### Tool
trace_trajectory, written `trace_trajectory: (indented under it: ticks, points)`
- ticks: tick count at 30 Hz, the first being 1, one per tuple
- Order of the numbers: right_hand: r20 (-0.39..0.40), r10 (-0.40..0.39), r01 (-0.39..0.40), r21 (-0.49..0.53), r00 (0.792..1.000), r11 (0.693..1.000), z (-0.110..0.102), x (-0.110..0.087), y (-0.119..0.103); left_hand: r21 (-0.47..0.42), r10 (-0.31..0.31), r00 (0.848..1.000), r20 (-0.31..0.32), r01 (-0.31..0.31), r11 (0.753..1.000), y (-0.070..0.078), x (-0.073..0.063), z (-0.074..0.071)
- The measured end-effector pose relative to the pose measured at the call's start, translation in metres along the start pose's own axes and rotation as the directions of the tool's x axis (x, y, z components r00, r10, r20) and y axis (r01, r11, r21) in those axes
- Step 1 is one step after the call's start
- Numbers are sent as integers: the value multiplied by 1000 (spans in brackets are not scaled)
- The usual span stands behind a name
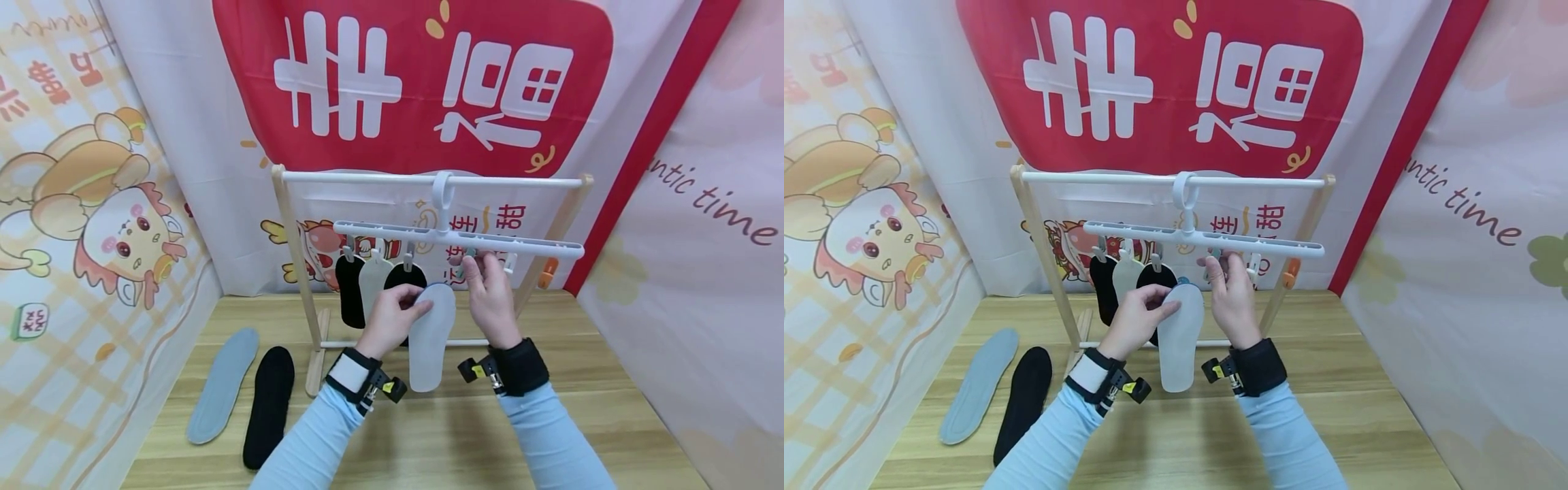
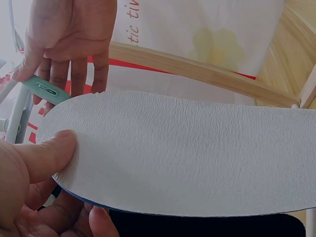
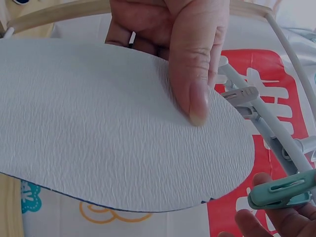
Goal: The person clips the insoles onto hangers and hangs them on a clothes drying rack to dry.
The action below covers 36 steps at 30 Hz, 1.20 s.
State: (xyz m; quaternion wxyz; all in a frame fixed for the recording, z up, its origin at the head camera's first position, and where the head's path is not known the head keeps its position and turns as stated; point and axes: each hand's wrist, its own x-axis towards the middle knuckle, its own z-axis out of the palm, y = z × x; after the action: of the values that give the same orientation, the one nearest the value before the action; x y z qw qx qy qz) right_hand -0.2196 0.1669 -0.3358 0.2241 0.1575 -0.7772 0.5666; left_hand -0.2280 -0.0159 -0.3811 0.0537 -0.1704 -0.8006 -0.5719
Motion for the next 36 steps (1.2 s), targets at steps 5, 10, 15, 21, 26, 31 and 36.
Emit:
trace_trajectory:
  ticks: [5,10,15,21,26,31,36]
  points:
    - [-13,-4,4,-13,1000,1000,3,0,-1,2,18,1000,-1,-18,1000,-2,2,0]
    - [-12,10,-10,-13,1000,1000,6,1,-3,5,6,1000,14,-6,1000,-1,5,0]
    - [-24,42,-43,-29,999,999,9,1,-5,21,-10,1000,16,9,1000,0,6,0]
    - [-24,37,-38,-16,999,999,12,2,-12,11,-8,1000,21,8,1000,1,7,2]
    - [-28,38,-38,-8,999,999,14,0,-37,-1,-5,1000,31,5,1000,3,6,4]
    - [-37,53,-53,15,998,999,15,4,-23,-1,-4,999,35,4,1000,4,7,6]
    - [-37,52,-51,29,998,998,15,8,-4,-6,0,999,38,0,1000,7,8,7]
